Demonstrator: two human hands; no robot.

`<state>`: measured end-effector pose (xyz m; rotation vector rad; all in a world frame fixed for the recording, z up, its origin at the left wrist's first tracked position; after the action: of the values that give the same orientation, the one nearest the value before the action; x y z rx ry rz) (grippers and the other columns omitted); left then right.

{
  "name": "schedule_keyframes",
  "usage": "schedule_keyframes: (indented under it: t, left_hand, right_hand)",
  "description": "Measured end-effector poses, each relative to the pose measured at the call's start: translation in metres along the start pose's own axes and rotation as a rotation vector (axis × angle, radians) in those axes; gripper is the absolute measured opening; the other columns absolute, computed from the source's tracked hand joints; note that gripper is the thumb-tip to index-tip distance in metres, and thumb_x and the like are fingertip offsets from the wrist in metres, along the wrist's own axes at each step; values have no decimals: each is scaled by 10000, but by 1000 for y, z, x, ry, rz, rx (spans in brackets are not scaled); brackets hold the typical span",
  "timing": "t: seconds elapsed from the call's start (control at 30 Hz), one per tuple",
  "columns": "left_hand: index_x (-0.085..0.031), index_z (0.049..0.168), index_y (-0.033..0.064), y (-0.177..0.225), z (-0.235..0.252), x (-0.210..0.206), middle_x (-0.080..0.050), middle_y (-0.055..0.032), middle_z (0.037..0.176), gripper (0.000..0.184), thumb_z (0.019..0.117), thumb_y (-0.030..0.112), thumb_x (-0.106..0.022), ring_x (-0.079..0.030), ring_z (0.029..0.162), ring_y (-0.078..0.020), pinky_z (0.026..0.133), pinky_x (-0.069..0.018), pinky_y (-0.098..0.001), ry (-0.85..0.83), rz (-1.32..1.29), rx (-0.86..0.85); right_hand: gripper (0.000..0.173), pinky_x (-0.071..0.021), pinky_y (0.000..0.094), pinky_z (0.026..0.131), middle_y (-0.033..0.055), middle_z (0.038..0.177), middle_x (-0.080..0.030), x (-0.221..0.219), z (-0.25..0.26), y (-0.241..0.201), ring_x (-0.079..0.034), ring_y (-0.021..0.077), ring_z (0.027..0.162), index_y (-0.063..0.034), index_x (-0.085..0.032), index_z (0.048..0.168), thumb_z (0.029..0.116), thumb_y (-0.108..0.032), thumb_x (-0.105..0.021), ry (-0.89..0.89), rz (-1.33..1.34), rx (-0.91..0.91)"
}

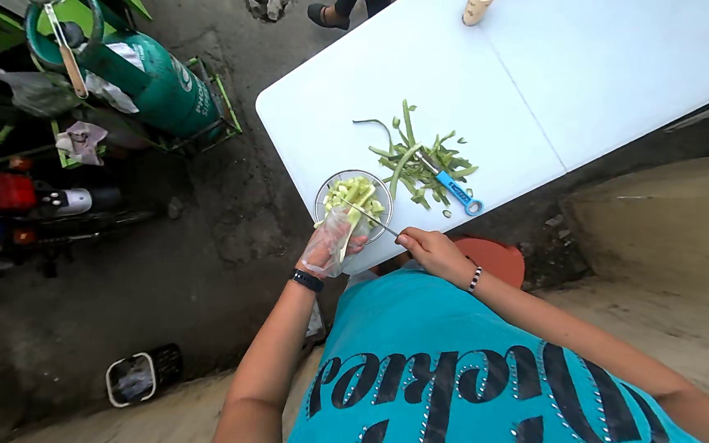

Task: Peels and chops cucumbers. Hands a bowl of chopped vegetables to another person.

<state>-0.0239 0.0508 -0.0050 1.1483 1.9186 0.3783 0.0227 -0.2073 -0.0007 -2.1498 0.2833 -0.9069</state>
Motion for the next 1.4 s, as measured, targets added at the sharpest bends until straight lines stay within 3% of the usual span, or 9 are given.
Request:
schedule_keyframes:
  t: [0.23, 0.37, 0.47, 0.77, 0.9, 1.1, 1.4]
  left_hand:
    - [-457, 1480, 143, 0, 2, -6, -641, -131, 1315, 475, 1027, 236, -565, -709, 954, -233, 812, -612, -377, -22, 31, 18]
    - [-499, 1443, 152, 3, 1, -5, -680, -114, 1193, 401, 1050, 228, -519, -716, 908, -218, 788, -623, -374, 33, 23, -17]
    - [-494, 1436, 141, 6, 0, -6, -687, -108, 1169, 380, 1067, 230, -495, -719, 918, -220, 792, -624, -384, 89, 32, -10]
    - [-500, 1434, 149, 6, 2, -7, -655, -108, 1281, 367, 1077, 225, -461, -709, 936, -213, 781, -618, -363, 15, 5, 0]
    - [-464, 1454, 160, 7, 1, -11, -600, -100, 1403, 385, 1072, 198, -460, -704, 1040, -246, 825, -615, -389, -4, 11, 5]
    - [-482, 1439, 133, 4, 5, 1, -669, -141, 1233, 388, 1063, 229, -479, -717, 992, -277, 822, -623, -429, 23, -78, 25]
    - [-489, 1435, 130, 4, 9, 0, -640, -125, 1314, 374, 1077, 234, -465, -698, 1069, -264, 870, -608, -409, -1, -15, -25]
  right_hand:
    - [470, -508, 505, 643, 71, 699, -596, -4, 9, 2, -617, 254, 658, -115, -665, 1081, 1111, -456, -343, -20, -28, -28]
    - [475, -509, 474, 597, 51, 676, -588, -1, 5, 2, -604, 227, 611, -125, -673, 1102, 1106, -468, -345, 40, 2, 19]
    - [475, -525, 493, 625, 69, 698, -619, 3, 1, -2, -624, 241, 631, -109, -685, 1131, 1109, -448, -352, 22, 19, 36]
    - [475, -511, 519, 650, 79, 716, -616, 0, 7, -3, -633, 270, 684, -120, -676, 1115, 1109, -461, -345, -33, -56, -9]
    - [480, -507, 521, 658, 91, 727, -612, -4, 13, -1, -630, 279, 696, -104, -668, 1097, 1111, -456, -342, -55, -51, -26]
    - [472, -512, 480, 625, 59, 692, -598, 1, 8, -2, -609, 230, 631, -127, -679, 1104, 1105, -472, -358, -20, 9, -8]
    - [501, -508, 480, 618, 57, 687, -601, 5, 5, -4, -610, 235, 628, -120, -681, 1113, 1104, -482, -334, -12, -24, 37]
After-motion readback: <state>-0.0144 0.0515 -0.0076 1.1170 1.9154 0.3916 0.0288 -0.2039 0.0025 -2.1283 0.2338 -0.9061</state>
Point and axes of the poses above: each hand's wrist, its own z-axis towards the middle knuckle, its own x-axis out of the back of the hand, y = z × x, the point moved 1 cm from there along z, towards the middle knuckle
